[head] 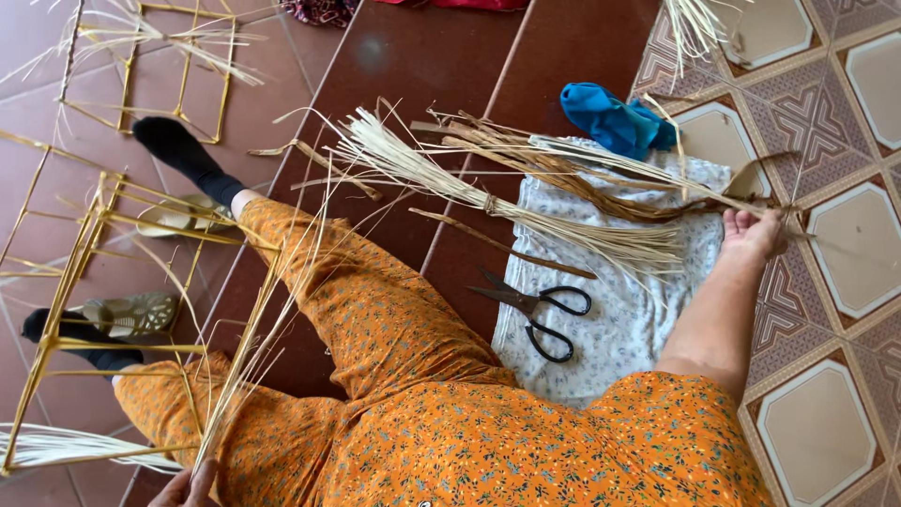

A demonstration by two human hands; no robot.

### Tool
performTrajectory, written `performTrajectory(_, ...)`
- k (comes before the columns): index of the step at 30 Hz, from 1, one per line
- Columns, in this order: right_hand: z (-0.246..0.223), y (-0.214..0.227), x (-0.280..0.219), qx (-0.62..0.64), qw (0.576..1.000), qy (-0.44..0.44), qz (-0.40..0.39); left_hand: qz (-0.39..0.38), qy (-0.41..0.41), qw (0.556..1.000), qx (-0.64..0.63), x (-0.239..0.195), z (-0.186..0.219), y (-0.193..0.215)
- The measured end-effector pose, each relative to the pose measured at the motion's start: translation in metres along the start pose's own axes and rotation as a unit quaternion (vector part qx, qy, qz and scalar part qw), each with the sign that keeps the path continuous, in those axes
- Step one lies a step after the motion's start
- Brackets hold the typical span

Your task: The person sits on the floor and uses shears to trim the ends of a bundle of dried plant strips. They then separate and align the strips by hand, repeatedly trimming and organizing them into smaller bundles.

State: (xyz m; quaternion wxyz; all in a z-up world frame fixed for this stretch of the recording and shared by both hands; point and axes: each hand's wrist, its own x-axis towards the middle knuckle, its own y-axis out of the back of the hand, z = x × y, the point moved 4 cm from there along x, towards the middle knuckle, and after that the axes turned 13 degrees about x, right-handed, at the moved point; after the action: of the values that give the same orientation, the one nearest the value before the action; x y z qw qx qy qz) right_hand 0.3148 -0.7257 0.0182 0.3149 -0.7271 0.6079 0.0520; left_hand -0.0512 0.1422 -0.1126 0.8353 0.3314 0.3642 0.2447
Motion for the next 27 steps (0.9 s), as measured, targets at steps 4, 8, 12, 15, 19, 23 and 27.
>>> performTrajectory(4,-0.006,0.027,0.004,0.094,0.994,-0.061,-0.002,-0.071,0.016,0.997,-0.026,0.004,0.008,0.01)
performTrajectory(8,-0.009,0.052,0.017,0.085,0.994,-0.063,0.015,-0.054,-0.033,0.995,-0.076,-0.004,0.017,0.025)
performTrajectory(12,-0.005,0.079,0.027,0.056,0.994,-0.051,0.083,-0.017,-0.109,0.986,-0.128,-0.018,0.039,0.041)
performTrajectory(15,0.011,0.092,0.041,0.077,0.99,-0.11,0.048,0.016,-0.16,0.973,-0.163,-0.041,0.063,0.063)
performTrajectory(19,0.024,0.109,0.079,0.119,0.983,-0.133,0.047,0.044,-0.196,0.959,-0.199,-0.059,0.121,0.079)
performTrajectory(23,0.032,0.12,0.112,0.114,0.972,-0.205,0.026,0.021,-0.119,0.964,-0.236,-0.074,0.178,0.077)
performTrajectory(27,0.061,0.12,0.109,-0.046,0.975,-0.211,-0.049,-0.015,-0.099,0.959,-0.266,-0.075,0.23,0.058)
